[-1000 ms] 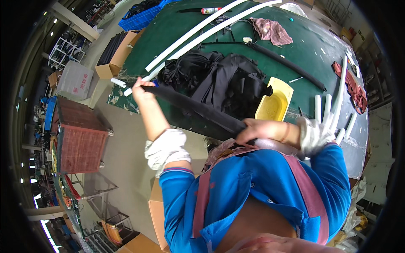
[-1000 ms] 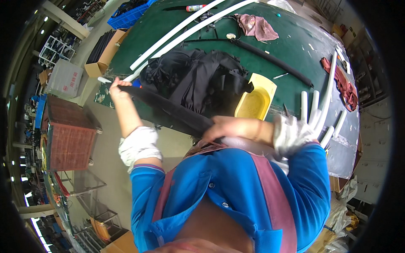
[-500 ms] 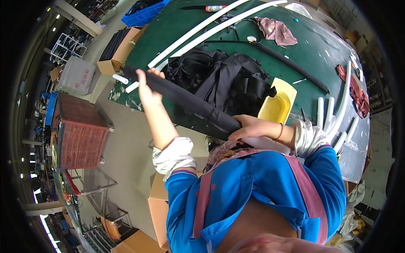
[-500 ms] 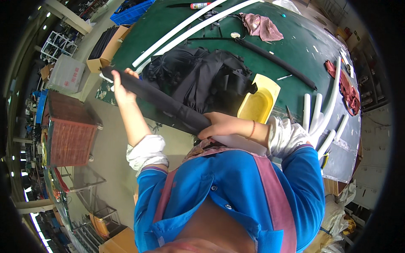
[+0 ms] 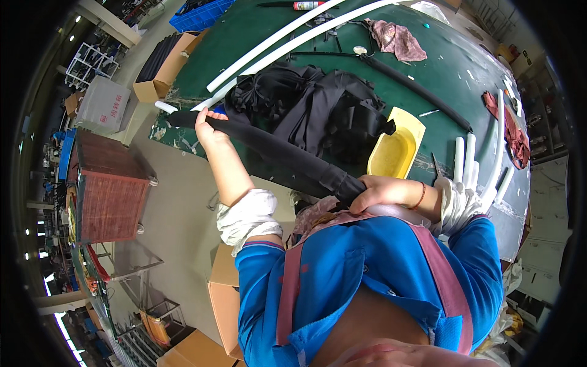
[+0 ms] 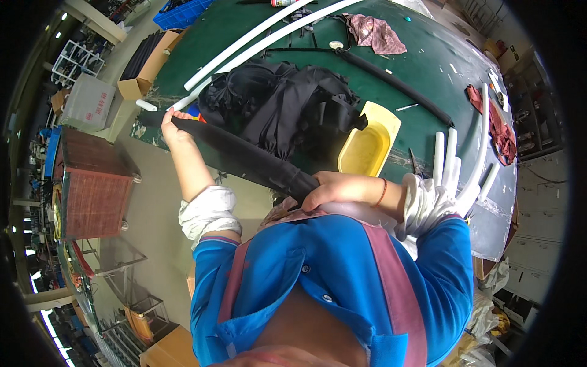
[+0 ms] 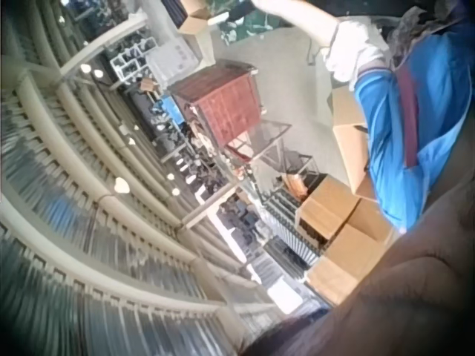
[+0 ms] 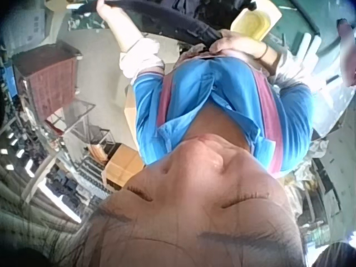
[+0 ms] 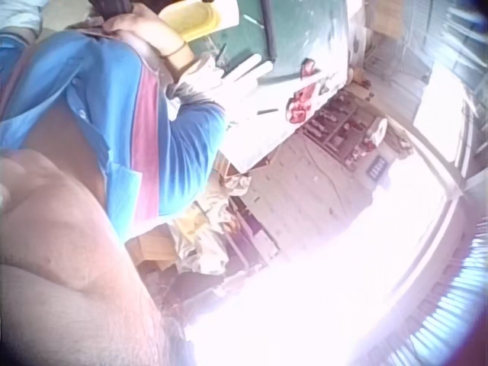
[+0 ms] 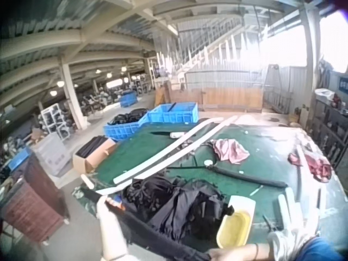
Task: The person repeatedly slides black fabric sleeves onto white cylindrical rods, trims excess fabric with scissors, and places the finished assemblies into a cardboard box. The process is repeated multiple times with consistent hand motions and tool use.
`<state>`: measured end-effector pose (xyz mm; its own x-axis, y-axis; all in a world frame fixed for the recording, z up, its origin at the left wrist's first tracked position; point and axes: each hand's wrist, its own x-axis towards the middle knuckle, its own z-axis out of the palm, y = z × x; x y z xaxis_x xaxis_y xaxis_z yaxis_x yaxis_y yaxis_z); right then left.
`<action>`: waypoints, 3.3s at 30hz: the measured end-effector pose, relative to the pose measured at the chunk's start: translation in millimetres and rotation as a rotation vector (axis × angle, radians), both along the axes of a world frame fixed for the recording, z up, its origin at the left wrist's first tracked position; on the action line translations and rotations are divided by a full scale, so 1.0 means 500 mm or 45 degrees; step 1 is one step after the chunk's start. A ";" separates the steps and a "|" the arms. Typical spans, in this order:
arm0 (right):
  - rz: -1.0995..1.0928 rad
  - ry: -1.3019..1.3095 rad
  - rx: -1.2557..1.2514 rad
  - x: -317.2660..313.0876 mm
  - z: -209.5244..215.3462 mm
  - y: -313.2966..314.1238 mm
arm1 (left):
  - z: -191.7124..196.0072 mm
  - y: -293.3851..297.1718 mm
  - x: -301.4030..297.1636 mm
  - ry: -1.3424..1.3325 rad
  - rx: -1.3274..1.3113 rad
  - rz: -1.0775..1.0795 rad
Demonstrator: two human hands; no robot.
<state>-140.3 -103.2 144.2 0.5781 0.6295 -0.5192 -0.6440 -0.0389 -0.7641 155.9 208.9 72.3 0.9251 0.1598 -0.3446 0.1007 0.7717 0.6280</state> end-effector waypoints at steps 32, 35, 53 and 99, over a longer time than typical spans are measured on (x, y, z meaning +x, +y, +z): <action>-0.330 -0.341 -0.066 -0.030 0.019 0.060 | 0.149 -0.240 -0.349 -0.335 -0.015 -0.492; -0.370 -0.275 -0.025 -0.025 0.007 0.061 | 0.138 -0.262 -0.370 -0.341 -0.076 -0.583; -0.706 -0.359 0.009 -0.006 -0.006 0.058 | 0.073 -0.318 -0.452 -0.557 -0.152 -0.980; -0.712 -0.605 0.276 0.287 0.100 0.071 | 0.151 -0.318 -0.467 -0.527 -0.488 -1.098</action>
